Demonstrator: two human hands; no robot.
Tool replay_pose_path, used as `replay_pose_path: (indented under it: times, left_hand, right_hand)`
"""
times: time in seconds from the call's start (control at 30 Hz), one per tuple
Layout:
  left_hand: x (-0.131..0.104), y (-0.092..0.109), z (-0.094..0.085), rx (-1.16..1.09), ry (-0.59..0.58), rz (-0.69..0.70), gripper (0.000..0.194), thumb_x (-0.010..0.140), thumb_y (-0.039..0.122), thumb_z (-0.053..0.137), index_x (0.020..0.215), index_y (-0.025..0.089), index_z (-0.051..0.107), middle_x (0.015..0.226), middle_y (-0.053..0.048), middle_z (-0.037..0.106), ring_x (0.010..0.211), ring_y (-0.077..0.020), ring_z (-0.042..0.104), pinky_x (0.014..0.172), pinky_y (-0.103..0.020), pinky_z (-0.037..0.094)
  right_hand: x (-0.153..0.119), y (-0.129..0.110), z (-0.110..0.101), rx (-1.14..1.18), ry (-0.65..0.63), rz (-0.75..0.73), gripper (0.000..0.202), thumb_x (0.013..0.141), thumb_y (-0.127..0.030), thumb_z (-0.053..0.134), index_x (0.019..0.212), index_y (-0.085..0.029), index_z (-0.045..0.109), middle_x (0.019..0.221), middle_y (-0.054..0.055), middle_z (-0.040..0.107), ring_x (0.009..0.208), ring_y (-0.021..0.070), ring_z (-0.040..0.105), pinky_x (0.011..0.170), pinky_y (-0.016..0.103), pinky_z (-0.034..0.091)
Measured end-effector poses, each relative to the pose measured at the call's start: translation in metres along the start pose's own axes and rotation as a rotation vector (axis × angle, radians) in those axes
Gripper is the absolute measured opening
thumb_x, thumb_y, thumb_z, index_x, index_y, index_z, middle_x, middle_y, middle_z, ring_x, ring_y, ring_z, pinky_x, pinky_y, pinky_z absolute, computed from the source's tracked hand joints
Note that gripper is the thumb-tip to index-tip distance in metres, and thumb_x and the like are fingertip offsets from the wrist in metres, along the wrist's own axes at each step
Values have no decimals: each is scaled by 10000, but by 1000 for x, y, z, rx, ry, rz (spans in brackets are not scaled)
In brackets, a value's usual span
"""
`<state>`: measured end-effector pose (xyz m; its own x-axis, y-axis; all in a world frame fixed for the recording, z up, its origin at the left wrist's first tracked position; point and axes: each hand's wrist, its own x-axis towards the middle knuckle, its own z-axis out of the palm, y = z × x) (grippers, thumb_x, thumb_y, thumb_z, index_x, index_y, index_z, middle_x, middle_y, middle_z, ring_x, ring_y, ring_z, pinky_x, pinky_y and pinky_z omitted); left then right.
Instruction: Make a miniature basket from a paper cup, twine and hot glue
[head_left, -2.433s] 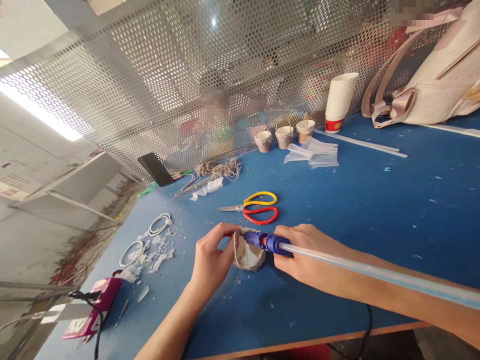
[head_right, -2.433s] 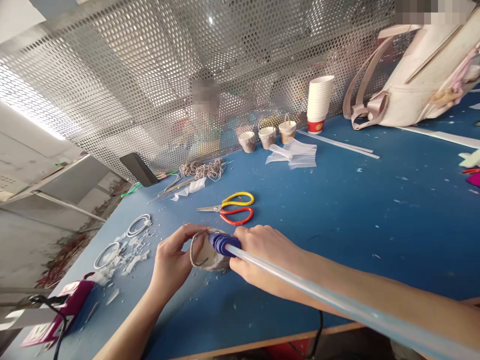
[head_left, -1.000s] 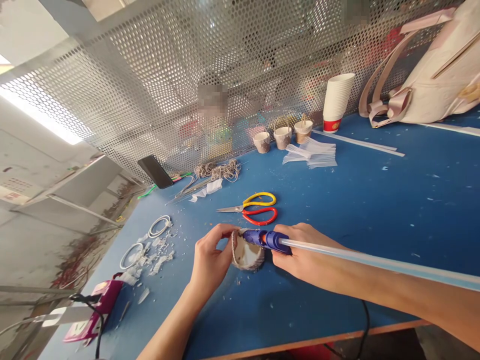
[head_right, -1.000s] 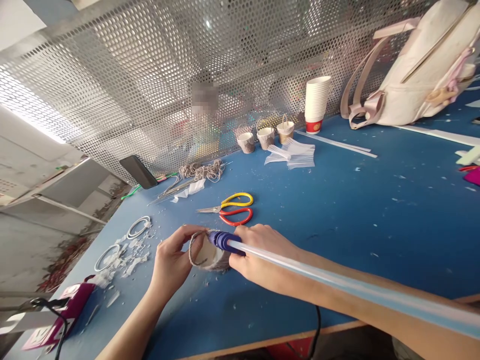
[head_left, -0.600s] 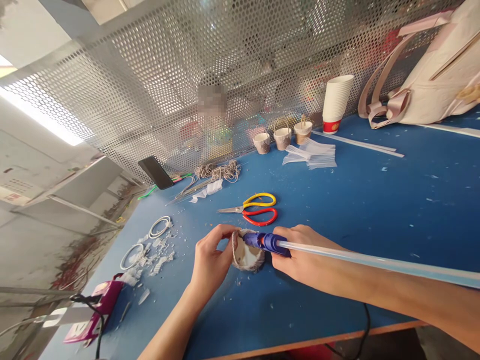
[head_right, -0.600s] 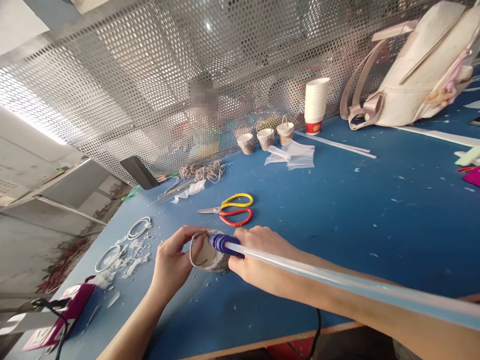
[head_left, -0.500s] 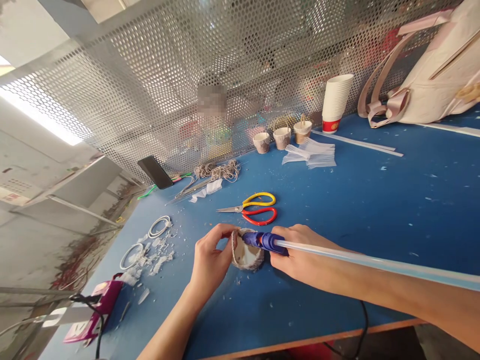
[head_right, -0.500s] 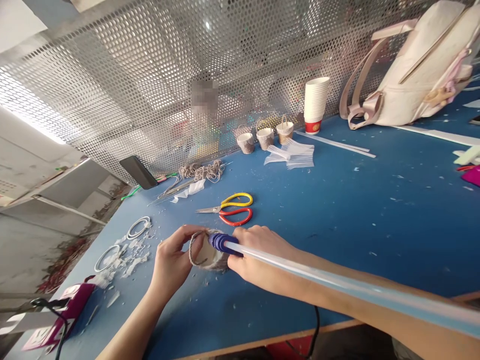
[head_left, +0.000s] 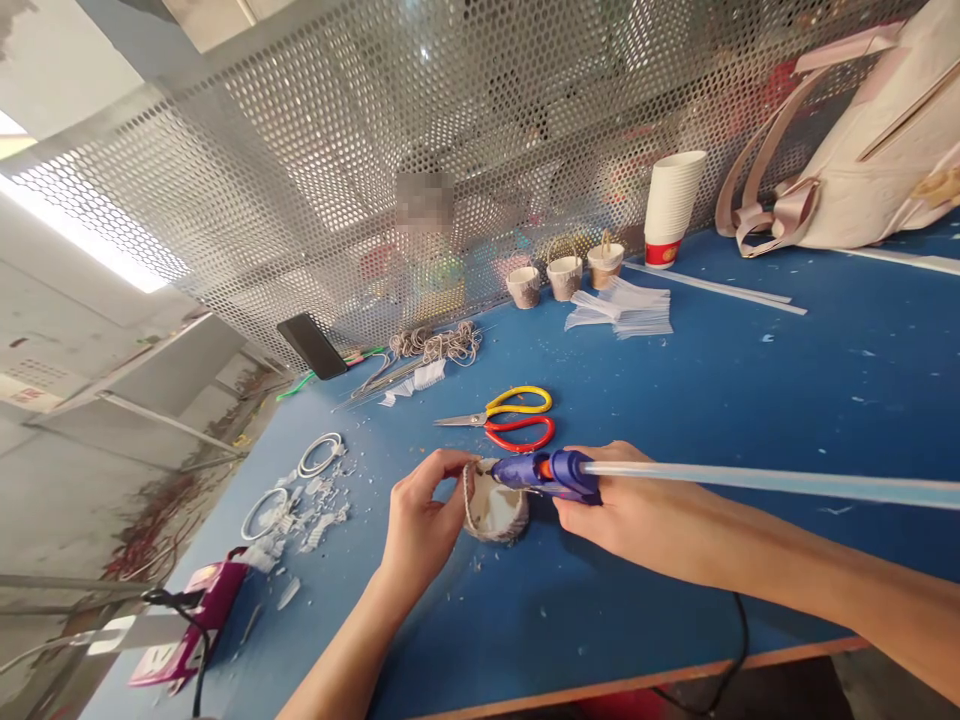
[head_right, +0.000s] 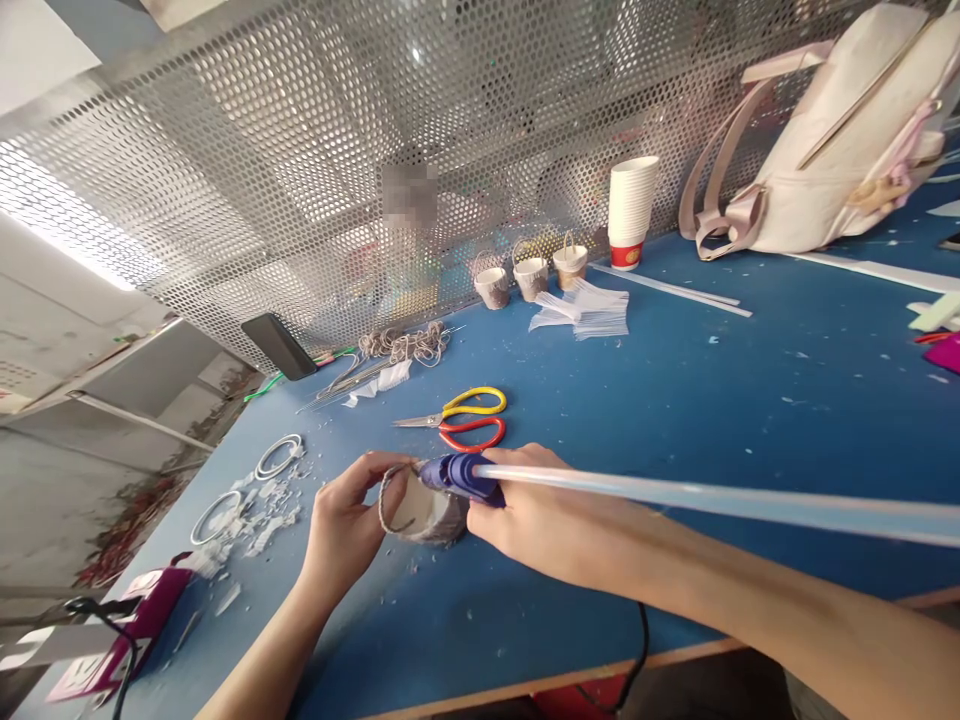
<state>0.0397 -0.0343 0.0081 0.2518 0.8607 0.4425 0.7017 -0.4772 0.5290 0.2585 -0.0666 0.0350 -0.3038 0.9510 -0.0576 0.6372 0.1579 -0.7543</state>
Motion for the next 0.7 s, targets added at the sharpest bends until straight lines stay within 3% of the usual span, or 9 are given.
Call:
replay_pose_path:
  times: [0.1,0.27,0.4,0.53,0.7]
  left_hand:
    - [0,-2,1,8,8,14,155,813,217,504,783,193,654,700,-1,711,615,-118,639,576,-199,510]
    - [0,0,1,9,21,-5,142,809,226,516,786,196,654,698,0,710,614,-121,645,588,-203,521]
    - [0,1,0,10,24,-14,152,815,239,507,777,198,649,688,-10,709,605,-129,644,535,-195,514]
    - [-2,-5,-3,10,49,36,150,821,232,512,755,202,642,655,1,698,581,-126,642,579,-199,526]
    - [-4,-14,2,-67,112,58,158,841,308,542,780,229,664,695,6,711,584,-124,650,570,-164,521]
  right_hand:
    - [1,10,-12,167,-68,-5,170,791,-207,498,622,-198,477,518,-60,436,446,80,326,438,214,284]
    - [20,27,-23,660,-134,-1,186,790,-254,524,625,-185,475,537,-63,447,389,61,375,410,225,344]
    - [39,38,-12,885,17,-25,218,770,-321,561,628,-158,534,540,-44,509,378,57,386,408,229,348]
    - [48,54,9,881,237,-16,254,776,-376,547,680,-146,593,410,-51,488,383,94,433,446,237,345]
    - [58,72,25,1106,273,92,270,773,-406,567,761,-143,626,574,-7,612,444,108,522,504,245,405]
